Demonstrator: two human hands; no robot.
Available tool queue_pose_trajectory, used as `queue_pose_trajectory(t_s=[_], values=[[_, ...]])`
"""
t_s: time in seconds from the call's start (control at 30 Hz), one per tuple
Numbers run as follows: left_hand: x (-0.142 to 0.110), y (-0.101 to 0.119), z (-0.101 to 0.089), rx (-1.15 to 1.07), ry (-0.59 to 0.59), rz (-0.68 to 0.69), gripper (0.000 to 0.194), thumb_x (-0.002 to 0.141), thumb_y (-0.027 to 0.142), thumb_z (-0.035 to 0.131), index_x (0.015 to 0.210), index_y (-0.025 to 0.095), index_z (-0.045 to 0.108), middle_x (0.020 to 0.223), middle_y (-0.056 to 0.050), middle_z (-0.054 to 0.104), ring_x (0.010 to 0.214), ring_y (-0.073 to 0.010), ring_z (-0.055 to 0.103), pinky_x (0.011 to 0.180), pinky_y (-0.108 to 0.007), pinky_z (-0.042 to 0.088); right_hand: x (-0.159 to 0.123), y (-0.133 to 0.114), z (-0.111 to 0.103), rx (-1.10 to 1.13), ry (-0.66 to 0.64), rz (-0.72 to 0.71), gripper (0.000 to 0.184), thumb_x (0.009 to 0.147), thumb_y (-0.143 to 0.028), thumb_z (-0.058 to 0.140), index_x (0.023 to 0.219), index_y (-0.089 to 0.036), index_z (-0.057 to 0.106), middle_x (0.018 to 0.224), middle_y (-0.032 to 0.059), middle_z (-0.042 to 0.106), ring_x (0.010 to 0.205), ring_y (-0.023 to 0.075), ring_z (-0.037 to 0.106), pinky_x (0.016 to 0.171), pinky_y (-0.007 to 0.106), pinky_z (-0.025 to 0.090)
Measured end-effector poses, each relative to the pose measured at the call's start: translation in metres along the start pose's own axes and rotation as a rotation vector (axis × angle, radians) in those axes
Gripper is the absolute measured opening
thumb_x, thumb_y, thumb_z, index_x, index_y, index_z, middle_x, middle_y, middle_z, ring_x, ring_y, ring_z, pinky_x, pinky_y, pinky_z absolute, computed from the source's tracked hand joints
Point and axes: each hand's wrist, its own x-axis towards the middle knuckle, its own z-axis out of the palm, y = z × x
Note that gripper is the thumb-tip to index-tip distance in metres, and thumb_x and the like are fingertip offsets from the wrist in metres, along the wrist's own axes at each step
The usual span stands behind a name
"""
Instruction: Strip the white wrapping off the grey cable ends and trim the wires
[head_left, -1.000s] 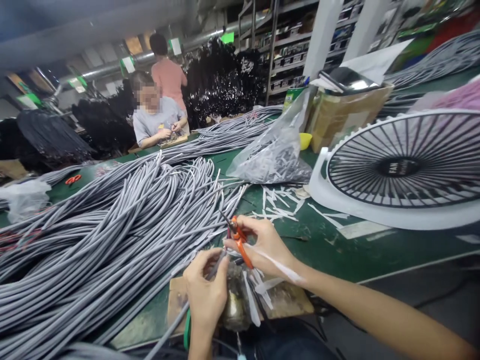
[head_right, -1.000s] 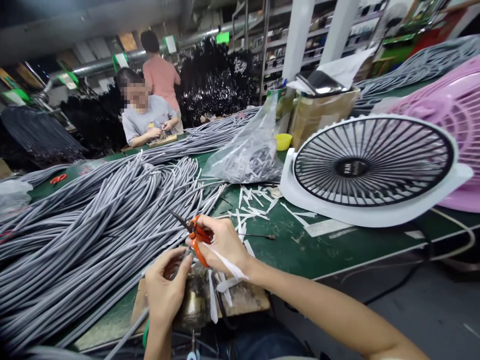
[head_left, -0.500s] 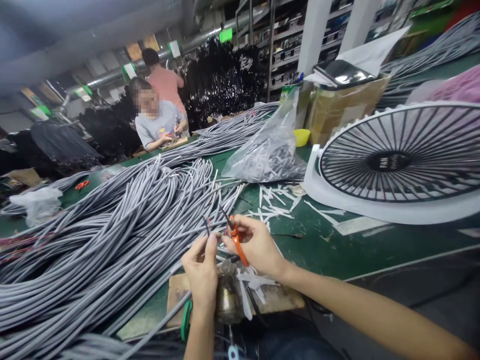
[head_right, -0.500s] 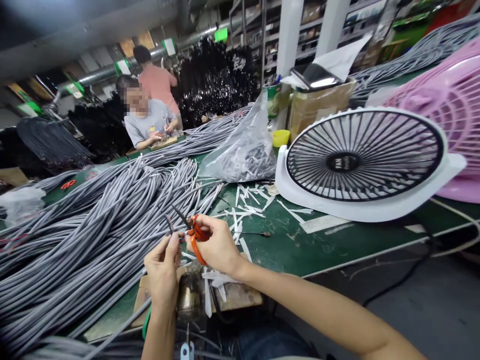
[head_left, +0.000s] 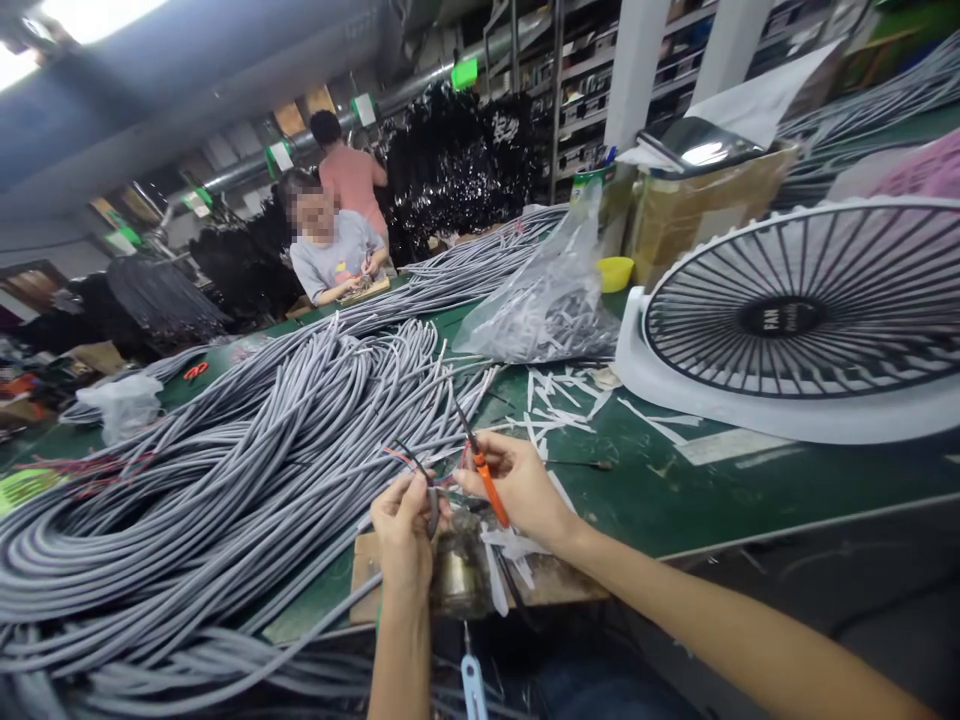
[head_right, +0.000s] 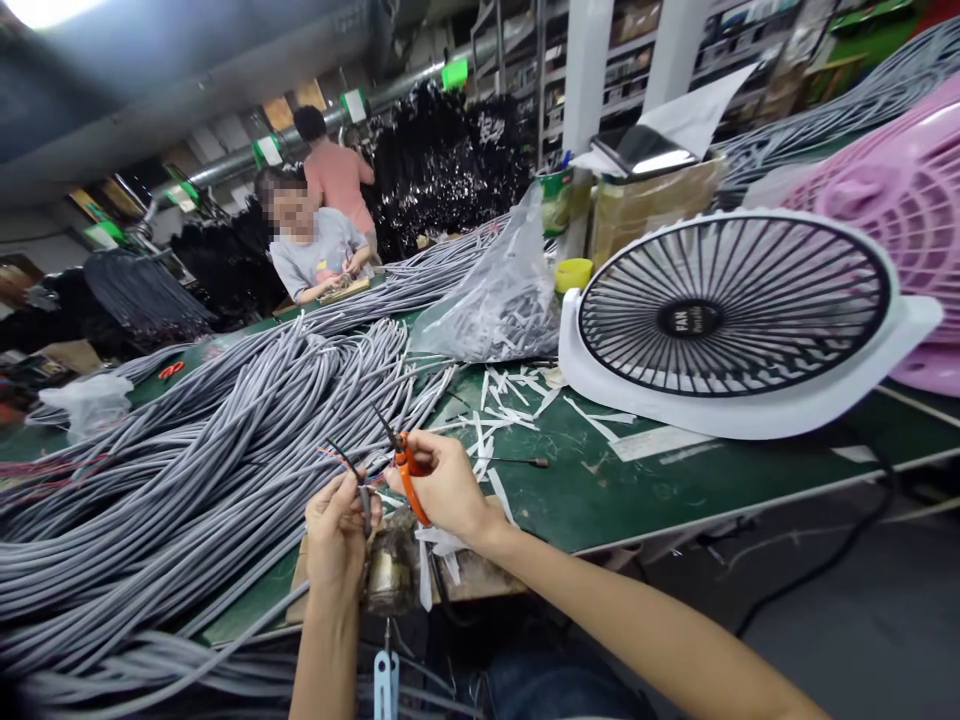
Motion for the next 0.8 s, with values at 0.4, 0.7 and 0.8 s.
queue_pose_trajectory(t_s=[0.4,0.7,0.8], values=[[-0.016,-0.008,-0.001,0.299,-0.067,0.179,0.025,0.069,0.036,0.073,0.064,0.013,0.063,0.049,0.003,0.057,0.038,-0.0074,0.051,0.037,-0.016,0.041,-0.033,0.0,-0.036,-0.605,0.101,-0.358,0.036,0.072,-0.045,0.065,0.062,-0.02,0.041,0.055,-0.0056,0.041,0.05,0.0089,0.036,0.048,0.021,0.033],[-0.022,-0.013,-0.013,0.493,-0.21,0.475,0.007,0.079,0.021,0.063,0.081,0.015,0.065,0.076,-0.004,0.067,0.066,-0.0135,0.064,0.06,-0.021,0.053,-0.044,0.005,-0.049,-0.973,0.012,-0.46,0.039,0.079,-0.048,0.063,0.06,-0.019,0.046,0.063,0.0005,0.05,0.056,0.013,0.046,0.052,0.023,0.037],[-0.021,-0.009,-0.014,0.518,-0.286,0.607,0.005,0.08,0.014,0.06,0.077,0.017,0.063,0.07,-0.002,0.064,0.063,-0.0123,0.062,0.058,-0.02,0.051,-0.042,0.009,-0.047,-0.997,-0.01,-0.436,0.039,0.078,-0.047,0.066,0.059,-0.018,0.048,0.061,-0.0003,0.051,0.054,0.0121,0.046,0.051,0.023,0.036]])
